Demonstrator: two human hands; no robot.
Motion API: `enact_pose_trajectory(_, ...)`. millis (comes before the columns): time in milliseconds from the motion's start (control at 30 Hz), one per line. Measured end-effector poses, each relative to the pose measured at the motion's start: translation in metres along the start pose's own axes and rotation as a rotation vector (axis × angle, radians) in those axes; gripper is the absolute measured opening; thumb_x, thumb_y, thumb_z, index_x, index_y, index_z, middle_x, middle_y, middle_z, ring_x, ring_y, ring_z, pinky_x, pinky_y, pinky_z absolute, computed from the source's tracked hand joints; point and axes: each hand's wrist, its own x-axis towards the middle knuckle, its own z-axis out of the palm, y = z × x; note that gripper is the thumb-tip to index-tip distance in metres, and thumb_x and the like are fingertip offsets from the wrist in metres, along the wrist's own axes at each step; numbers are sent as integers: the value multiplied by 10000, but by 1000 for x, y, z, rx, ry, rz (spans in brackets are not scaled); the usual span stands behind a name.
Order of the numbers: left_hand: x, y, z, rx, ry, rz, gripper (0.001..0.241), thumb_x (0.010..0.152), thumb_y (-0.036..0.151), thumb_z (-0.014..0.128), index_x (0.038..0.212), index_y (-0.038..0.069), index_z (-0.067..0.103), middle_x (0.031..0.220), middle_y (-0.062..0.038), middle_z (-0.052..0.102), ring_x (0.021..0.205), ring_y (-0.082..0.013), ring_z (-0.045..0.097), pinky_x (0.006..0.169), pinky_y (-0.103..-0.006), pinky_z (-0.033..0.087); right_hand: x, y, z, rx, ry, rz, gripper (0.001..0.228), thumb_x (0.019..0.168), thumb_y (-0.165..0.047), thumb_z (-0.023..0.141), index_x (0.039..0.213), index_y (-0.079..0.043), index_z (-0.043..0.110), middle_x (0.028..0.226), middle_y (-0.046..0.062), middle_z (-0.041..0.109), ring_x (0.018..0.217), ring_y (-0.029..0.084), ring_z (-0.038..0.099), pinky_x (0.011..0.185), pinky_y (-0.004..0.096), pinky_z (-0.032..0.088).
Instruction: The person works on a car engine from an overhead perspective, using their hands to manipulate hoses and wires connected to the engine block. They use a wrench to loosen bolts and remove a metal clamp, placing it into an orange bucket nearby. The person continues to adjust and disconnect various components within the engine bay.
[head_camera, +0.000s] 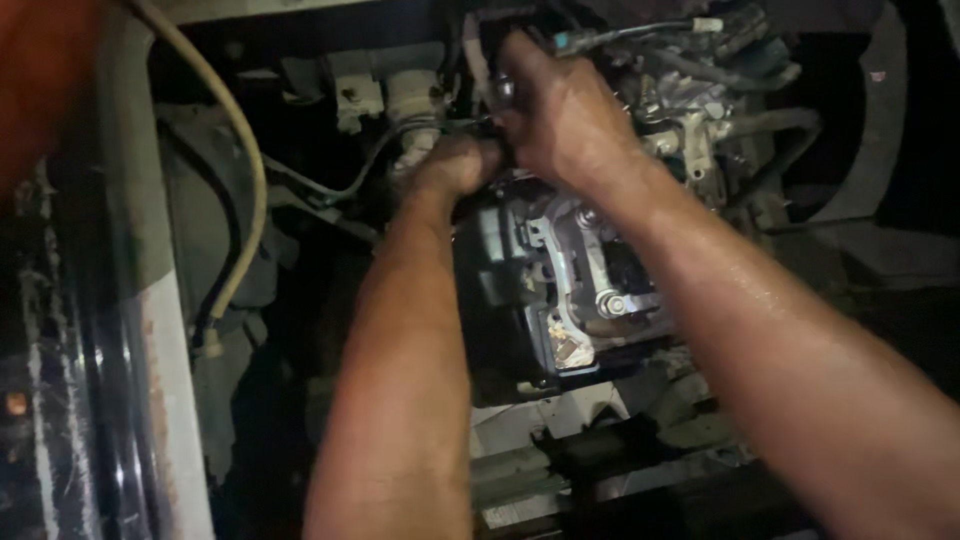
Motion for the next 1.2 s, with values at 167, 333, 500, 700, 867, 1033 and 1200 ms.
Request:
enact_pose_trajectory(167,27,-20,16,143,-9,184,400,913,319,537,1193,115,737,1280,-163,699,1148,-303,666,976,-437,504,0,-4,2,-155,-70,148,599,757,-52,776,1294,-9,516,866,292,699,824,507,670,717,571,540)
enact_pose_trajectory(333,19,-29,10,19,-7,219,433,898,317,589,1260,100,686,1340,-152,662,1208,-282,625,1018,-416,477,7,-20,1,-218,-174,175,444,844,-71,719,1259,-76,564,919,259,728,877,461,707,750,551,565)
enact_pose_trajectory(500,15,-32,20,-95,-41,262,499,884,315,641,1327,85,636,1400,-142,625,1268,-261,583,1060,-396,450,6,-30,17,-268,-281,204,468,913,-155,708,1317,-23,512,965,245,733,900,446,721,772,538,582)
enact_pose_trajectory(700,21,-36,18,-299,-79,497,621,872,327,692,1414,63,544,1478,-141,546,1345,-242,499,1102,-367,396,20,-38,8,-129,-219,77,616,784,-111,761,1349,-75,519,1068,237,722,996,424,705,846,491,567)
enact_pose_trajectory(867,-7,-31,18,-319,24,448,600,981,342,645,1475,42,482,1529,-159,465,1408,-270,416,1136,-396,345,23,-47,12,-194,-392,186,559,824,-181,671,1349,-47,534,993,239,726,950,421,714,807,511,568)
enact_pose_trajectory(1033,-87,-6,33,-599,471,428,549,966,218,583,1450,-23,484,1455,-231,501,1346,-361,469,1117,-458,375,30,-15,41,-140,-401,-198,251,970,-159,519,1100,22,635,920,251,729,891,423,717,737,503,584)
enact_pose_trajectory(1200,-188,-13,57,-213,684,269,527,919,83,480,1426,-60,498,1426,-296,519,1349,-448,471,1162,-499,360,30,-13,86,-665,16,-791,153,939,-124,598,911,-37,720,858,140,746,767,307,736,576,431,578)
